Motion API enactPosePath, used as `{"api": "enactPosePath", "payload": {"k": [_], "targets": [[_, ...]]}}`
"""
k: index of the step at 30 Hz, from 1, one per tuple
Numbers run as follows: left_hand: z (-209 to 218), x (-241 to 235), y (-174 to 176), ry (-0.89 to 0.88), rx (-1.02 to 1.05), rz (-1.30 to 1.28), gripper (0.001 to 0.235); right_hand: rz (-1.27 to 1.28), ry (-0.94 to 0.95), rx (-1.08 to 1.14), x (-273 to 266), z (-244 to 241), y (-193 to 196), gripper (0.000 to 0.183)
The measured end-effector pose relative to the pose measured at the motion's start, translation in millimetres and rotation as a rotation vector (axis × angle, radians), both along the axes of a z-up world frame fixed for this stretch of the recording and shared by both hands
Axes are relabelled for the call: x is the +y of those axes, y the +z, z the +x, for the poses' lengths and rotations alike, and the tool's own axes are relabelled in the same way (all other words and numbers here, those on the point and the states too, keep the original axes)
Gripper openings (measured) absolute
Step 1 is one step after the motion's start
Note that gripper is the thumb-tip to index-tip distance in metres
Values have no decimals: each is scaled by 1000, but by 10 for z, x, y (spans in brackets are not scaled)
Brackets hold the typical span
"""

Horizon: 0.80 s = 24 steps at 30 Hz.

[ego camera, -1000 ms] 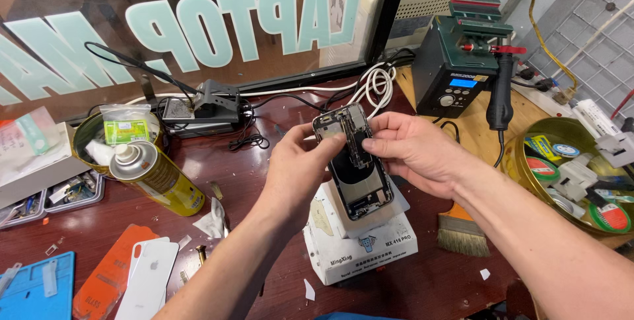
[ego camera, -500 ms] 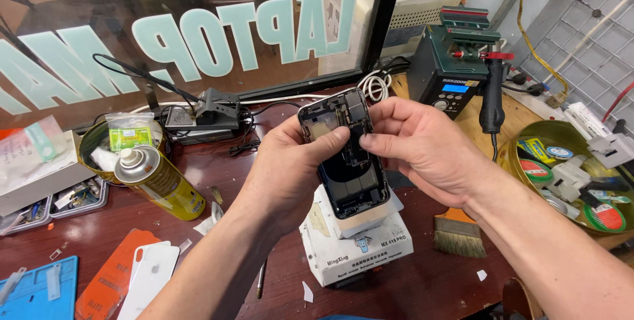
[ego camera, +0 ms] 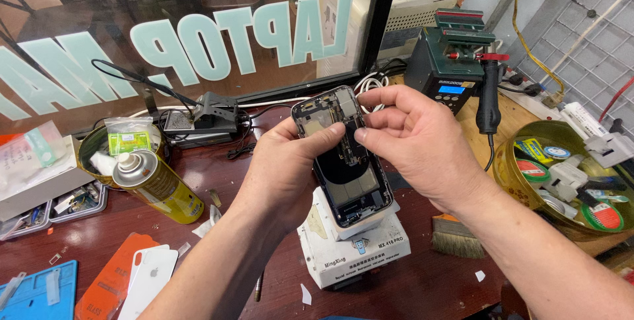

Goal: The person uses a screwdriver to remove screws from a disassembled smartphone, then places a circuit board into the phone chassis and secures it. The work is performed on a cluttered workbench with various tools and parts visible.

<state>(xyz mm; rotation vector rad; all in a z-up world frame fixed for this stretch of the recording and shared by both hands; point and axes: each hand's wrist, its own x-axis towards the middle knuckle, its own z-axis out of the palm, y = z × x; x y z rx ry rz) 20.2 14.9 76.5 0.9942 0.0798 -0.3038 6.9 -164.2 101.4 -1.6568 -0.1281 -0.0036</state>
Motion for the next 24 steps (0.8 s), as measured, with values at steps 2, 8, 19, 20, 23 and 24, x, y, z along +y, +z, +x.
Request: {"api": "enactPosePath", "payload": {"k": [2,8,19,20,23,24], "targets": [[41,-17,18,24,68,-53,12,-75,-4,-94,44,-34,32,47],[155,-28,31,89,173,-182,13,-402,-41,-107,130,-145,111,57],[188,-5,-25,55,219,-191,19,-564,-143,-79,167,-152,165,42],[196,2,-40,53,220,-193,19,-578,-153,-61,169,-151,157,43],[216,9,-107,45,214,-170,17,-600,-159,-83,157,-144,108,44],[222,10,-139,42,204,-142,15,-594,-144,-140,162,-133,79,43]]}}
